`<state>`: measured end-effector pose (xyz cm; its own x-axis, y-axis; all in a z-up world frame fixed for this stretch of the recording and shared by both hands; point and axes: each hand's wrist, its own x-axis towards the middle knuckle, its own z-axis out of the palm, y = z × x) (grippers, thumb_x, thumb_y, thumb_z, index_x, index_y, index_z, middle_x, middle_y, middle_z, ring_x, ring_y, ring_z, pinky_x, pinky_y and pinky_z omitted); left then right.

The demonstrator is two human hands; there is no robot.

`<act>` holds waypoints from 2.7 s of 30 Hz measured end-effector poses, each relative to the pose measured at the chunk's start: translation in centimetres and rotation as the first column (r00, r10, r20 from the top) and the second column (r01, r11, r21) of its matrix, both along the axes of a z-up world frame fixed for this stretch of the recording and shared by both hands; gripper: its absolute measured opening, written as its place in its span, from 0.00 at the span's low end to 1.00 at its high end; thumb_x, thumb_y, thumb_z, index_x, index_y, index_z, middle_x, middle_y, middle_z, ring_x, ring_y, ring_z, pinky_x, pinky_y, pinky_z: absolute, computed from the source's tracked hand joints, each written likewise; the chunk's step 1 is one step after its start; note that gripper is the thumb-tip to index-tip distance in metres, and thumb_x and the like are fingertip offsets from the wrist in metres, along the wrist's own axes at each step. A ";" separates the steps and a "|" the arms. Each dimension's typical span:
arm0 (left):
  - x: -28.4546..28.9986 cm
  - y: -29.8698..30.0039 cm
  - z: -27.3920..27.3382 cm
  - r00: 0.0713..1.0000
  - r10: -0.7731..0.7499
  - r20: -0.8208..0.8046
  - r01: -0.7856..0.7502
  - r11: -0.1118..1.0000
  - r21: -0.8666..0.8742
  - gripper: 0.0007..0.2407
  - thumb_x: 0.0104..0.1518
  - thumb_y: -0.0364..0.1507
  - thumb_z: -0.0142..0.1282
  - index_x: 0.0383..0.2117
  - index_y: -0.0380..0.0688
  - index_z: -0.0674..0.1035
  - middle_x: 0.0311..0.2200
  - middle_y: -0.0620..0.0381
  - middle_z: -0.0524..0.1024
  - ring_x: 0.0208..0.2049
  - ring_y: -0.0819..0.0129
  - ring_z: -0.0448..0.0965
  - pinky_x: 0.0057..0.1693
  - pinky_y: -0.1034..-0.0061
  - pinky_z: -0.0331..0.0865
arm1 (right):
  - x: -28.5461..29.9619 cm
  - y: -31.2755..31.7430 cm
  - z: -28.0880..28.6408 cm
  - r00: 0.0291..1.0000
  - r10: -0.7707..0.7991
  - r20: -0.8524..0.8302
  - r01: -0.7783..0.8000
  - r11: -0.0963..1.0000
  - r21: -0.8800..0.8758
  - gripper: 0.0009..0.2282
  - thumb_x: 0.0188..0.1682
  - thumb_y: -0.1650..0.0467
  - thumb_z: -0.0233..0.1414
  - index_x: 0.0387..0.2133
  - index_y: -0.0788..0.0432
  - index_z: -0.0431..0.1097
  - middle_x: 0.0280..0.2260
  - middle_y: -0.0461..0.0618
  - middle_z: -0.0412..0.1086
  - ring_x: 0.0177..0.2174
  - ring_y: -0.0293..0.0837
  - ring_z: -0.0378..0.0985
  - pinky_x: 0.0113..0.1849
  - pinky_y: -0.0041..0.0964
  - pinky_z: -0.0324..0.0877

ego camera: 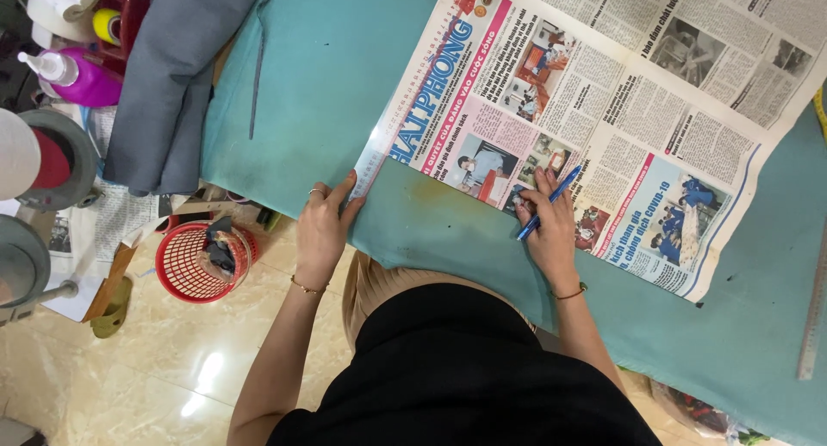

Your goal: The recorder is using a newspaper, iron, ruler, and pen to create or flatten sewing patterns on a table.

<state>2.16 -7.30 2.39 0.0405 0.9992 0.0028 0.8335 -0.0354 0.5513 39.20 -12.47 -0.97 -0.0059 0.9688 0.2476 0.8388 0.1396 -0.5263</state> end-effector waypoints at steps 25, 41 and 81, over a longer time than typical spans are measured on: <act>12.2 9.4 8.6 0.465 -0.126 0.876 0.167 0.985 0.053 0.05 0.75 0.30 0.50 0.44 0.45 0.67 0.27 0.63 0.67 0.28 0.78 0.69 0.35 0.81 0.65 | 0.5 -4.9 6.6 0.908 -0.110 -0.403 0.118 0.993 -0.006 0.12 0.48 0.71 0.60 0.45 0.58 0.71 0.63 0.57 0.64 0.66 0.59 0.61 0.63 0.53 0.58; 37.2 0.8 -4.3 0.604 -0.707 0.368 0.696 0.693 0.188 0.11 0.67 0.33 0.52 0.52 0.46 0.75 0.49 0.52 0.75 0.53 0.57 0.71 0.59 0.55 0.63 | 8.0 -16.2 0.9 0.473 -0.756 -0.452 0.789 0.592 -0.164 0.11 0.52 0.71 0.61 0.45 0.60 0.71 0.26 0.49 0.73 0.24 0.37 0.70 0.28 0.35 0.68; 25.7 0.2 -4.7 0.809 -0.478 -0.343 0.539 0.835 0.108 0.27 0.67 0.47 0.44 0.71 0.53 0.64 0.74 0.48 0.51 0.75 0.47 0.44 0.71 0.34 0.29 | 20.5 -21.6 -0.8 0.606 -0.795 0.024 0.795 0.606 0.000 0.09 0.54 0.71 0.60 0.40 0.61 0.68 0.42 0.57 0.71 0.45 0.62 0.67 0.49 0.54 0.59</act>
